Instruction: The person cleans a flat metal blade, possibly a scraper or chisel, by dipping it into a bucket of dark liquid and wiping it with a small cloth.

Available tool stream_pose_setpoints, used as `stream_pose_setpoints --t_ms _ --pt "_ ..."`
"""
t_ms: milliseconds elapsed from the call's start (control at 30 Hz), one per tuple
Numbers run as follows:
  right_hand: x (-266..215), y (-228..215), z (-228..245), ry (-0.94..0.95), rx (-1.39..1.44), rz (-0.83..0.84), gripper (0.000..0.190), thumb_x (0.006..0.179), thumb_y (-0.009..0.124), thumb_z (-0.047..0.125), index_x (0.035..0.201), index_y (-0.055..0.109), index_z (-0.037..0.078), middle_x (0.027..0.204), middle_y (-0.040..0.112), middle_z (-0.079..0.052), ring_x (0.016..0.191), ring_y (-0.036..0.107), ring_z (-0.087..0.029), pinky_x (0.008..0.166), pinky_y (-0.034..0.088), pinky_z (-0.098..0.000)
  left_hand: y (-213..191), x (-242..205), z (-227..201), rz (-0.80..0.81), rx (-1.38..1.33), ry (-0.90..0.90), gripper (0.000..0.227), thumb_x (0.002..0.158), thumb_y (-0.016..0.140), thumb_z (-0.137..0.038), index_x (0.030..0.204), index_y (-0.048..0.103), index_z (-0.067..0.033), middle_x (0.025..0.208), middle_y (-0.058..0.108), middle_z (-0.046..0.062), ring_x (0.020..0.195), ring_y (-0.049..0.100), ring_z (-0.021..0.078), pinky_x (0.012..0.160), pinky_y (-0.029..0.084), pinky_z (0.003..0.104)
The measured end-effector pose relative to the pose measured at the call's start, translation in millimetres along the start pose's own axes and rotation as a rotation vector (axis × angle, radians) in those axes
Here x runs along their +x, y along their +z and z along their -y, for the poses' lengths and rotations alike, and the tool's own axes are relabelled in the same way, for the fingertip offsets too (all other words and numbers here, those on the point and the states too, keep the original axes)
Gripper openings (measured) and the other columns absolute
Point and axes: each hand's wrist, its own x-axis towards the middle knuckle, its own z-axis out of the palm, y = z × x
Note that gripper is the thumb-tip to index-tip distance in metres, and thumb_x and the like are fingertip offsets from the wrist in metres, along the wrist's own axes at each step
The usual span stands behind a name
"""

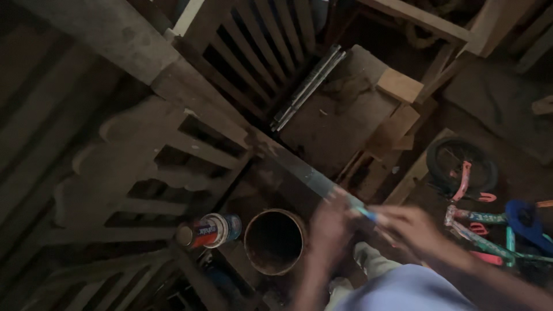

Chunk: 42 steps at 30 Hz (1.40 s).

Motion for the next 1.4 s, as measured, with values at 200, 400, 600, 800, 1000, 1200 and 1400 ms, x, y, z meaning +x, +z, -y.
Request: stream_pose_setpoints --t_ms 200,400,600,800,1000,1200,1400 --pt "-37 -23 -11 0.422 -0.142 -0.167 0.035 0.097 0.066 0.029 0.128 0.074 0.014 0.058 0.054 -0.011 0.042 0.041 -0.018 0.039 0.03 -0.0341 17 -11 -46 0.022 -0.257 -0.317 0.048 0.107 0.052 -0.029 0.135 0.055 0.0105 0.131 0.063 0.032 0.122 0.063 0.044 0.103 0.048 0.051" --pt "51 30 41 0.398 0.021 -0.1 0.038 0.1 0.059 0.016 0.135 0.073 0.014 0.067 0.058 -0.005 0.043 0.04 -0.01 0.036 0.031 -0.0285 -28 38 38 0.076 0.061 -0.126 0.049 0.097 0.059 -0.011 0.142 0.052 0.0064 0.138 0.061 0.027 0.12 0.06 0.0466 0.1 0.048 0.052" --pt "-25 -19 -6 0.299 -0.09 -0.083 0.041 0.093 0.064 0.028 0.129 0.074 0.012 0.052 0.056 -0.01 0.035 0.038 -0.017 0.034 0.029 -0.0324 16 -2 -15 0.145 -0.063 -0.191 0.05 0.103 0.053 -0.015 0.15 0.049 0.0039 0.132 0.061 0.028 0.117 0.06 0.0456 0.101 0.048 0.053" --pt "-24 -20 -8 0.053 -0.168 -0.049 0.044 0.093 0.061 0.02 0.133 0.075 0.008 0.059 0.06 -0.004 0.049 0.048 -0.009 0.039 0.041 -0.0253 18 0 -14 0.119 -0.418 -0.572 0.045 0.107 0.046 -0.024 0.131 0.06 0.0103 0.122 0.066 0.031 0.113 0.066 0.0434 0.098 0.052 0.051" --pt "58 31 35 0.291 0.011 -0.087 0.04 0.097 0.059 0.015 0.134 0.071 0.01 0.062 0.058 -0.005 0.041 0.04 -0.011 0.036 0.029 -0.0288 -13 31 55 -0.003 0.142 0.021 0.047 0.102 0.051 -0.017 0.141 0.055 0.0081 0.138 0.06 0.031 0.123 0.058 0.0475 0.103 0.047 0.052" --pt "-37 -11 -11 0.192 0.162 -0.033 0.043 0.094 0.065 0.013 0.134 0.074 0.002 0.06 0.059 -0.004 0.045 0.041 -0.009 0.038 0.031 -0.0277 25 -17 -3 0.019 0.153 0.04 0.043 0.102 0.059 -0.03 0.13 0.061 0.0023 0.141 0.06 0.03 0.127 0.06 0.0444 0.108 0.046 0.051" --pt "1 7 19 0.259 -0.033 -0.086 0.038 0.096 0.063 0.018 0.132 0.072 0.011 0.071 0.069 -0.004 0.042 0.047 -0.011 0.036 0.032 -0.0272 27 -12 17 0.104 -0.038 -0.173 0.049 0.103 0.058 -0.024 0.142 0.053 0.0047 0.141 0.06 0.03 0.124 0.06 0.0451 0.105 0.047 0.052"
